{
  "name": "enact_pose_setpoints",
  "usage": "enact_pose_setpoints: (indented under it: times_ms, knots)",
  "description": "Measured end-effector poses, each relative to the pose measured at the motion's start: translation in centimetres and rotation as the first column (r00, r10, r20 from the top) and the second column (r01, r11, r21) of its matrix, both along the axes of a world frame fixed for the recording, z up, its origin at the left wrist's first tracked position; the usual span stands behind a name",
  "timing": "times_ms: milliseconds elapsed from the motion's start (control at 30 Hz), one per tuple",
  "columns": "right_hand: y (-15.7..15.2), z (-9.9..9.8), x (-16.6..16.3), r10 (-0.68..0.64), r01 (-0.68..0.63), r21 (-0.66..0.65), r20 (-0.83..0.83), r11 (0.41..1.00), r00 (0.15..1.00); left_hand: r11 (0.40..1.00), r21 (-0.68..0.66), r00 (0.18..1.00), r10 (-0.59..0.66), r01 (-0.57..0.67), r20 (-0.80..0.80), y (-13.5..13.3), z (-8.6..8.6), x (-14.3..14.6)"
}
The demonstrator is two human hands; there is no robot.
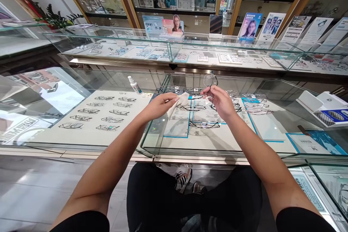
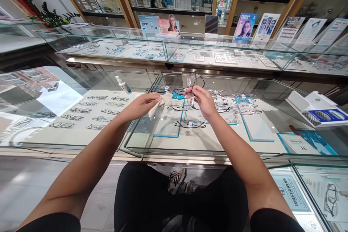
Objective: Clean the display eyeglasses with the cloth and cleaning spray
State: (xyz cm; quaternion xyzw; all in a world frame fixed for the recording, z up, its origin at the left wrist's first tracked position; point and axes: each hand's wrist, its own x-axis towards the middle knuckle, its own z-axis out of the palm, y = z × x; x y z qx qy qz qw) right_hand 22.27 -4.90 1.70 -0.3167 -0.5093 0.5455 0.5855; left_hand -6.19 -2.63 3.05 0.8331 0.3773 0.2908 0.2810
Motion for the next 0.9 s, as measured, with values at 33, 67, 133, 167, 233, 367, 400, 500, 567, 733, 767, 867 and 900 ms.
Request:
enact_pose_setpoints:
  times_ms: [33,67,133,167,233,367,400,500,567,733,767,867,900]
  knots:
    - [0.0,0.0,0.0,-0.005,0.005,-0.001,0.000,1.000,1.000,1.000,0.018,1.000,0.007,-0.008,0.030,-0.1,0.2,0.0]
    - [0.0,0.0,0.0,-0.010,0.010,-0.003,0.002,1.000,1.000,0.999,0.026,0.999,0.019,-0.020,0.051,-0.2,0.4,0.1]
    - [0.1,0.0,0.0,-0.017,0.017,-0.004,0.009,1.000,1.000,0.998,0.017,0.996,0.058,-0.059,0.072,-0.6,1.0,0.2]
    - [0.1,0.0,0.0,-0.018,0.018,-0.004,0.012,1.000,1.000,0.997,0.015,0.994,0.080,-0.081,0.078,-0.8,1.2,0.2]
    - [0.0,0.0,0.0,-0.016,0.016,-0.004,0.017,1.000,1.000,0.993,0.020,0.989,0.116,-0.119,0.089,-1.2,1.5,0.3]
    - [0.0,0.0,0.0,-0.015,0.015,-0.006,0.008,1.000,1.000,0.986,-0.008,0.974,0.163,-0.164,0.161,-1.3,0.9,0.7]
    - [-0.1,0.0,-0.1,-0.015,0.015,-0.006,0.006,1.000,1.000,0.984,-0.043,0.962,0.178,-0.173,0.205,-1.2,0.6,0.8]
    - [-0.1,0.0,-0.1,-0.010,0.010,-0.008,0.008,1.000,1.000,0.954,-0.249,0.889,0.257,-0.170,0.378,-0.7,-0.3,1.5]
    - [-0.1,0.0,-0.2,-0.008,0.008,-0.011,0.015,1.000,1.000,0.902,-0.417,0.825,0.318,-0.112,0.467,0.0,-0.6,2.1]
    - [0.0,0.0,-0.1,0.003,-0.003,-0.013,-0.001,1.000,1.000,0.856,-0.507,0.714,0.293,0.101,0.636,2.2,0.3,4.4]
    - [0.1,0.0,-0.1,0.006,-0.006,-0.012,-0.007,1.000,1.000,0.866,-0.490,0.694,0.289,0.105,0.659,2.7,0.5,4.8]
    - [0.2,0.0,0.0,0.008,-0.008,-0.008,-0.011,1.000,1.000,0.910,-0.412,0.685,0.267,0.053,0.678,3.4,1.1,5.8]
    - [0.2,0.0,0.0,0.010,-0.010,-0.008,-0.009,1.000,1.000,0.929,-0.370,0.695,0.249,0.025,0.674,3.4,1.2,5.9]
